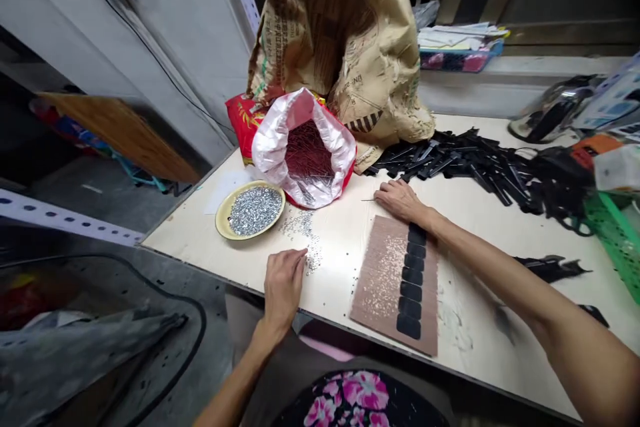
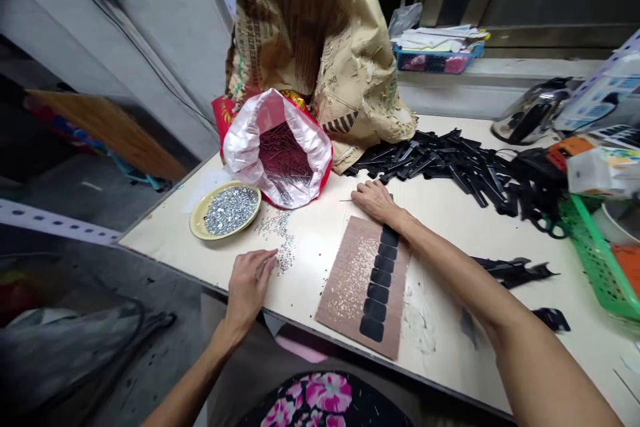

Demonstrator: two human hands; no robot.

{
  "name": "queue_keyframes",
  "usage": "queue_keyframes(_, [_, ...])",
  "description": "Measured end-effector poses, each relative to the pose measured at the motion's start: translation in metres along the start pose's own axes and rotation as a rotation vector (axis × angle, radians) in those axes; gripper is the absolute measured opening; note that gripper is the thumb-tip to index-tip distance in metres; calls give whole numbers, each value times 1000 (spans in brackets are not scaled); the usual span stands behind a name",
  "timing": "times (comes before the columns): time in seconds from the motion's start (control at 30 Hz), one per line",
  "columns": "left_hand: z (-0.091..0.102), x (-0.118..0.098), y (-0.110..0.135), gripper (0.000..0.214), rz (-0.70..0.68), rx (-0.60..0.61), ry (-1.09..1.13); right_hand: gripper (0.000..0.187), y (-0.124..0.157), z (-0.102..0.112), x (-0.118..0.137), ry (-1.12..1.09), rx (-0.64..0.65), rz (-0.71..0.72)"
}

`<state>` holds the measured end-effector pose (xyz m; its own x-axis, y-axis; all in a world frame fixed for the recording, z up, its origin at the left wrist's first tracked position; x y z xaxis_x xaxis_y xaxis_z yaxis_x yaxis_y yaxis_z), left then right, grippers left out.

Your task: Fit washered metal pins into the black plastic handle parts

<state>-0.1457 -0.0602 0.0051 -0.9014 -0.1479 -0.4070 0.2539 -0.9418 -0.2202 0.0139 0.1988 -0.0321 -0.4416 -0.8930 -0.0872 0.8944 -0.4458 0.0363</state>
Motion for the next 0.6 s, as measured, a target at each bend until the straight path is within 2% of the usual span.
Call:
queue_keyframes(0.1, [-4,6,-16,25,-29,42,-47,25,9,17,-5,-123,-105,-39])
queue_keyframes(0.2, [-16,-3,-32,25,-92,149,-122,25,26,41,-14,-297,-281,-136])
queue_keyframes(0.27, [-24,-8,-39,24,-121,229,-191,23,40,53,-15,-379,-351,-178])
queue_keyframes(0.43, [-39,-10,-46,25,-190,359,-311,19,74,65,10,-528,-366,-160])
queue_keyframes(0.6, [-41,-8,-56,20,-180,397,-253,20,93,64,48,-673,-352,-177])
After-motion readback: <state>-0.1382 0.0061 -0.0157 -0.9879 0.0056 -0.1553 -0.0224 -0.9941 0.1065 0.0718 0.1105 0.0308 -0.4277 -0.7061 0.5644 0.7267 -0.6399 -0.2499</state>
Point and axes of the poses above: each hand's wrist, its own y-axis away from the middle knuckle, its own z-axis out of the back of the hand, x = y × z, the point moved 7 cm from there along -y, towards the middle knuckle, and after that the axes turned 13 degrees about x, right-handed, at the moved point
